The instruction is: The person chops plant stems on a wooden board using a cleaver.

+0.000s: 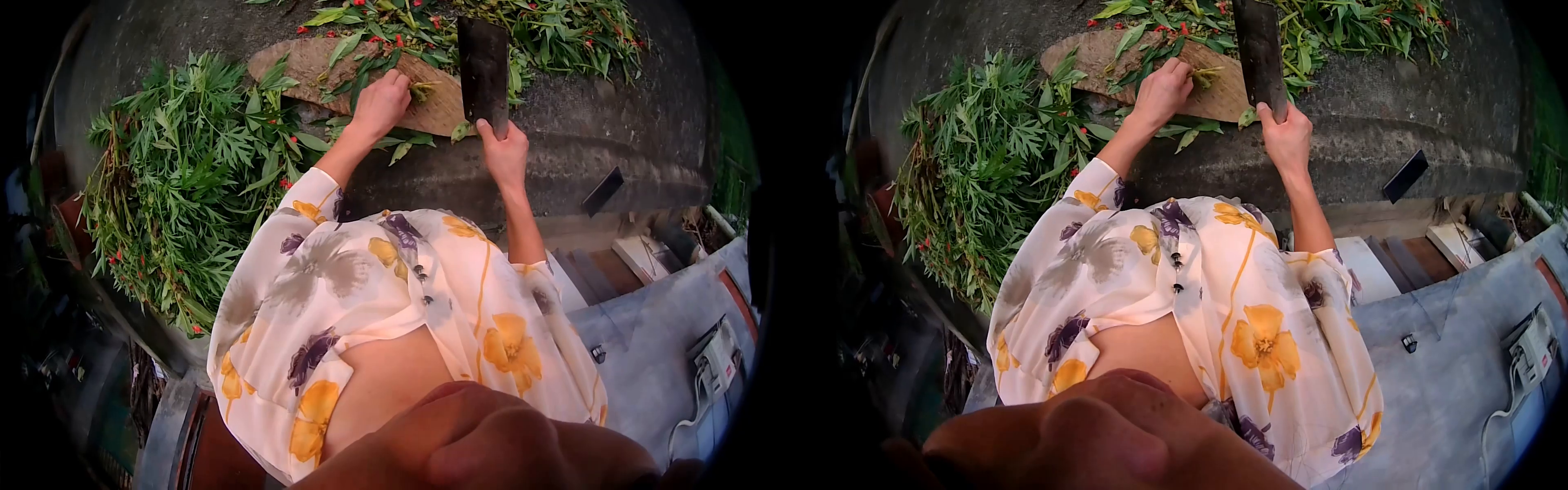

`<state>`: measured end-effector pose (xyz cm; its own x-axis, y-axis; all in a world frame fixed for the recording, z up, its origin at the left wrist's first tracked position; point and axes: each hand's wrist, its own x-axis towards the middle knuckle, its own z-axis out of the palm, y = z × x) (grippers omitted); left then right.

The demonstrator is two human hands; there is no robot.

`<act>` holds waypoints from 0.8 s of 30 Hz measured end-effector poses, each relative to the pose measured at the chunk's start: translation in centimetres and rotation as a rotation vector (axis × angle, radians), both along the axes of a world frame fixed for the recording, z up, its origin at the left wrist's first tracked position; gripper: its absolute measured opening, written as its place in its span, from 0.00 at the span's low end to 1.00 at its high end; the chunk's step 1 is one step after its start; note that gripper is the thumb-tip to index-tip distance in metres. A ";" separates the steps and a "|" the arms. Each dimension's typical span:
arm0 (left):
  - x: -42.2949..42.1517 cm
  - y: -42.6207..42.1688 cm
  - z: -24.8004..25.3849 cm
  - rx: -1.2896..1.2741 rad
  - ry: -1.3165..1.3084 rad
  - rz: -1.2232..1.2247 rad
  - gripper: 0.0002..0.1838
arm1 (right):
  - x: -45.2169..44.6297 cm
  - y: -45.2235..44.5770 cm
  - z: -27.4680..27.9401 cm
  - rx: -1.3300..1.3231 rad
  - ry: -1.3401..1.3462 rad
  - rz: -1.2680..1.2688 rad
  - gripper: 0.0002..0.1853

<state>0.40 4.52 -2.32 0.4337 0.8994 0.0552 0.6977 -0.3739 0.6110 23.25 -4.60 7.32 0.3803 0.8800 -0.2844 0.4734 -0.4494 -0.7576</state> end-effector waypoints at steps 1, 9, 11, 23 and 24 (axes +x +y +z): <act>-0.4 0.1 0.4 -0.027 0.025 0.013 0.10 | 0.2 0.0 -0.1 -0.012 0.013 -0.019 0.17; 3.1 8.5 7.3 -0.432 -0.626 0.073 0.18 | 0.7 -1.1 -1.2 0.065 0.284 -0.232 0.15; 5.4 10.3 10.6 -0.417 -0.701 0.126 0.17 | 0.6 -1.3 -0.7 0.038 0.415 -0.304 0.14; 1.4 1.7 0.0 -0.334 0.221 0.334 0.37 | 0.0 -2.3 -3.3 -0.002 0.288 -0.184 0.16; 1.7 1.9 -0.3 -0.328 0.156 0.380 0.36 | -0.1 -2.1 -3.2 0.004 0.284 -0.181 0.16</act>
<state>2.10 6.41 -2.62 0.0540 0.9540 -0.2950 0.8390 0.1169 0.5315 23.10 -6.74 4.13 0.4369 0.8068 -0.3978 0.1562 -0.5035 -0.8498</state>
